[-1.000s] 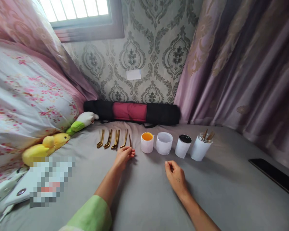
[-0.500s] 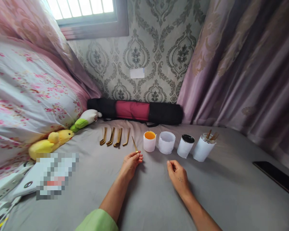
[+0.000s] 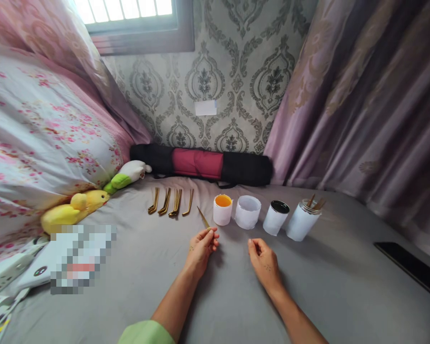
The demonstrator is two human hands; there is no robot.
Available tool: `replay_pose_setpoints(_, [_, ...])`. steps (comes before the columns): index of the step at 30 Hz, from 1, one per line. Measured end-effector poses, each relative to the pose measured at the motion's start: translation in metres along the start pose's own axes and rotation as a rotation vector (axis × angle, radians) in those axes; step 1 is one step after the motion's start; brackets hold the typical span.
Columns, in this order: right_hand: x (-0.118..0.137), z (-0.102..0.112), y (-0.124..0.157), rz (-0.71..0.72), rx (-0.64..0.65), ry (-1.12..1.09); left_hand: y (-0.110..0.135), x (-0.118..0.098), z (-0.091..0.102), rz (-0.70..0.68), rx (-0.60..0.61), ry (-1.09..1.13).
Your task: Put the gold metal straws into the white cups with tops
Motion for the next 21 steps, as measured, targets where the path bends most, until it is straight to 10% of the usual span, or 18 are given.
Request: replay_pose_setpoints(21, [0.002, 0.001, 0.002, -0.01, 0.014, -0.062, 0.014, 0.009, -0.007, -0.204, -0.032, -0.526])
Point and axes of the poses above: each hand's wrist, its own y-axis away from the middle knuckle, its own z-axis out of the back of the hand, x = y × z, the point moved 1 cm from there along -y, towards the middle knuckle, and after that the axes turned 9 degrees about x, right-handed, at the moved point
